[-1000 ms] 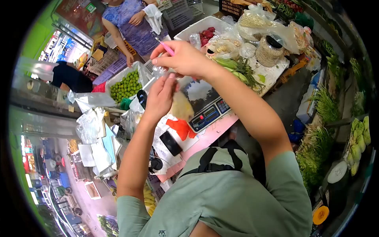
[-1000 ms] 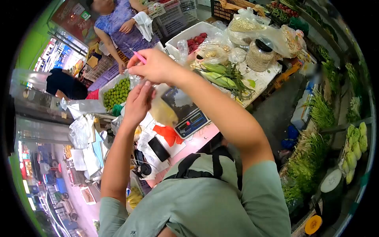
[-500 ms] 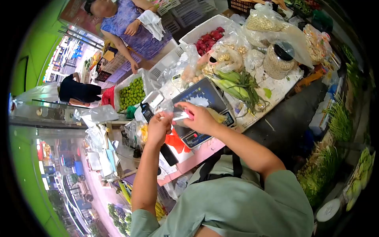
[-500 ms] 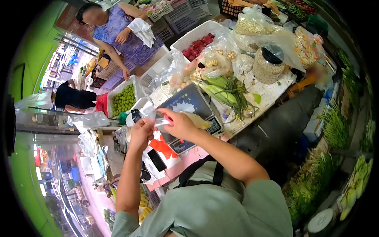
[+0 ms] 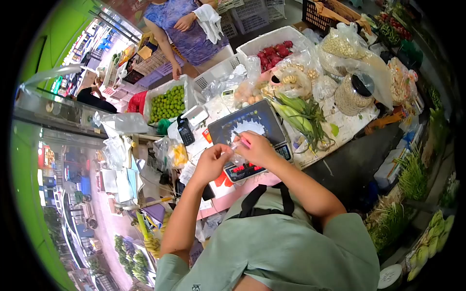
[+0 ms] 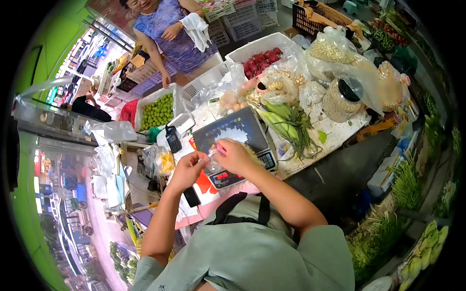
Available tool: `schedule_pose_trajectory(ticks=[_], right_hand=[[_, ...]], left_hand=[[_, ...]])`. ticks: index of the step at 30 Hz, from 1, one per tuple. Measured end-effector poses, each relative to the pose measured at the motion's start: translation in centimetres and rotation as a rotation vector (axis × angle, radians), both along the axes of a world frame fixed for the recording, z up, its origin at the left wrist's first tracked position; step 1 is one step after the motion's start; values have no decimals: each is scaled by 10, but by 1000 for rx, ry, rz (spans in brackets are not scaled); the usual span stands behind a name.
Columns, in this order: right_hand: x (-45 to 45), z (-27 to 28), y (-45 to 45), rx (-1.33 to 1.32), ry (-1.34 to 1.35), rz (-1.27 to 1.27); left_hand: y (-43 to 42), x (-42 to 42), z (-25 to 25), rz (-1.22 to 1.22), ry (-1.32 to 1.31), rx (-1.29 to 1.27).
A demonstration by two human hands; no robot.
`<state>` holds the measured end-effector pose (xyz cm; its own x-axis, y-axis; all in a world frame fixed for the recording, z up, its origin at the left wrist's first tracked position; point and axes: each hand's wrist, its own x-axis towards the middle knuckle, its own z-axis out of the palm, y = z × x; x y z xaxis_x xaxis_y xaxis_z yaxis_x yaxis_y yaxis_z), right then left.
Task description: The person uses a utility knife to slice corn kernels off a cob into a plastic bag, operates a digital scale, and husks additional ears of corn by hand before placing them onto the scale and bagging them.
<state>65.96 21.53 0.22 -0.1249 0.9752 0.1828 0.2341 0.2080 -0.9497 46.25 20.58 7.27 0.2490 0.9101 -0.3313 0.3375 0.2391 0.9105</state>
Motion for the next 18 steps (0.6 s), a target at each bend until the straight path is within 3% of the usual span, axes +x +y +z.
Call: schedule_pose_trajectory(ticks=[2, 5, 7, 9, 11, 12, 13, 14, 15, 16, 17, 18], right_hand=[[4, 13, -11, 109, 16, -62], [8, 34, -27, 259, 41, -126], [11, 34, -30, 428, -132, -51], [7, 35, -30, 439, -131, -69], [3, 33, -32, 291, -30, -140], [5, 42, -35, 213, -42, -193], [15, 21, -25, 337, -99, -306], [33, -13, -11, 466, -152, -414], [61, -36, -5, 245, -84, -508], [100, -56, -2, -219, -246, -517], [111, -88, -8, -90, -458, -463], [104, -105, -12, 114, -420, -490]], left_hand=[[9, -4, 1, 100, -474, -461], [9, 2, -7, 84, -579, -473], [13, 4, -13, 19, -629, -477], [20, 10, -14, 90, -626, -468], [21, 13, -15, 41, -622, -453], [18, 16, -11, 23, -426, -257], [18, 13, -7, 14, -230, -52], [23, -3, -26, -33, 63, 339], [36, -28, -61, -14, 62, 356], [48, -57, -102, -54, 173, 525], [53, -75, -121, -95, 286, 696], [46, -79, -111, -144, 374, 738]])
